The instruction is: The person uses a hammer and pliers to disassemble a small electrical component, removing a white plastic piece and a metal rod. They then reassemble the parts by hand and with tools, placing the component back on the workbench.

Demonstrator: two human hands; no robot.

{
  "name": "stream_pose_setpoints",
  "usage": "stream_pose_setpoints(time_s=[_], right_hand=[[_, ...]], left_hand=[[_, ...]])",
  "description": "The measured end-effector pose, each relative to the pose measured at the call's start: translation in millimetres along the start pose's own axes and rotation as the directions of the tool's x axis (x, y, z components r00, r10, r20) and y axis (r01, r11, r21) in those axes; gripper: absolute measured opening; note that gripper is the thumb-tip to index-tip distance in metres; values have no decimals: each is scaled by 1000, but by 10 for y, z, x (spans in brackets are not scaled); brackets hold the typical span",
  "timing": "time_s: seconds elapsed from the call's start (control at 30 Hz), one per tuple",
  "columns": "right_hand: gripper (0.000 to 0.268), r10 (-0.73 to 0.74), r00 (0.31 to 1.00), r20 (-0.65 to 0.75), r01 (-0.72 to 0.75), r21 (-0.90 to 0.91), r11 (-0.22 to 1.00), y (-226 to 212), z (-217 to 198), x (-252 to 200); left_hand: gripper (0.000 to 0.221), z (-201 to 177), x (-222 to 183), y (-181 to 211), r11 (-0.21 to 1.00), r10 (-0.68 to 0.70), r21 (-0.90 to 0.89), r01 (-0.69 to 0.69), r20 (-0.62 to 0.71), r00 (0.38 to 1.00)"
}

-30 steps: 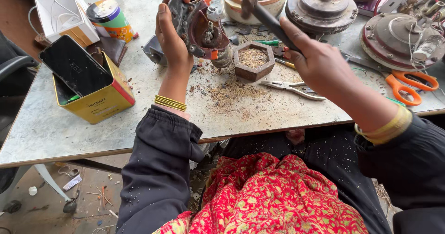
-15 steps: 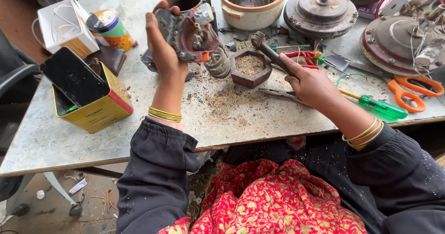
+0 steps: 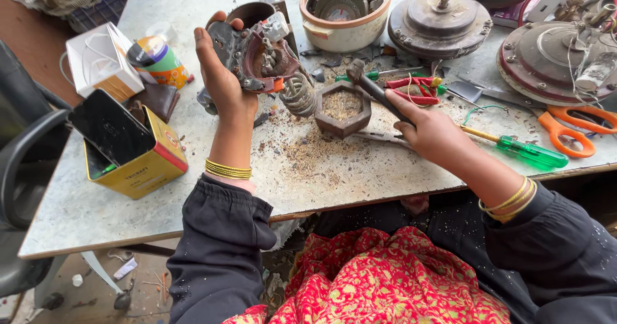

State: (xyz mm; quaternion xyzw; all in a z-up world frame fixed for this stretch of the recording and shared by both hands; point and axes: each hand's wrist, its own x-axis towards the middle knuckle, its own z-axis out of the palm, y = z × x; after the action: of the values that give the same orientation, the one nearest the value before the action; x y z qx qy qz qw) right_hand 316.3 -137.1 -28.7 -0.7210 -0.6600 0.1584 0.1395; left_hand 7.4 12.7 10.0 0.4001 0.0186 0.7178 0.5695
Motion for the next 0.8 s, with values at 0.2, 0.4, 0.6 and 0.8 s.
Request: stream_pose_setpoints(time_s=[0.2,0.4,0.6,0.8], right_hand=[[70,-44,999,-17,44,-12,999,96,25,-258],[66,-93,995,-28,96,100,990,198,40,-312],[69,24,997,-77,-5,230,973,212,-186,-480],[63,-67,975,-210,71,12,997,142,-933,-664]], left_hand=[[42,249,33,-133,996,-82,33,79,91,993],[37,456,22,-347,970,-149,220,105,194,970],[43,487,105,-314,948,-183,292,129,167,969],[46,493,93,-322,953,-192,267,143,168,967]])
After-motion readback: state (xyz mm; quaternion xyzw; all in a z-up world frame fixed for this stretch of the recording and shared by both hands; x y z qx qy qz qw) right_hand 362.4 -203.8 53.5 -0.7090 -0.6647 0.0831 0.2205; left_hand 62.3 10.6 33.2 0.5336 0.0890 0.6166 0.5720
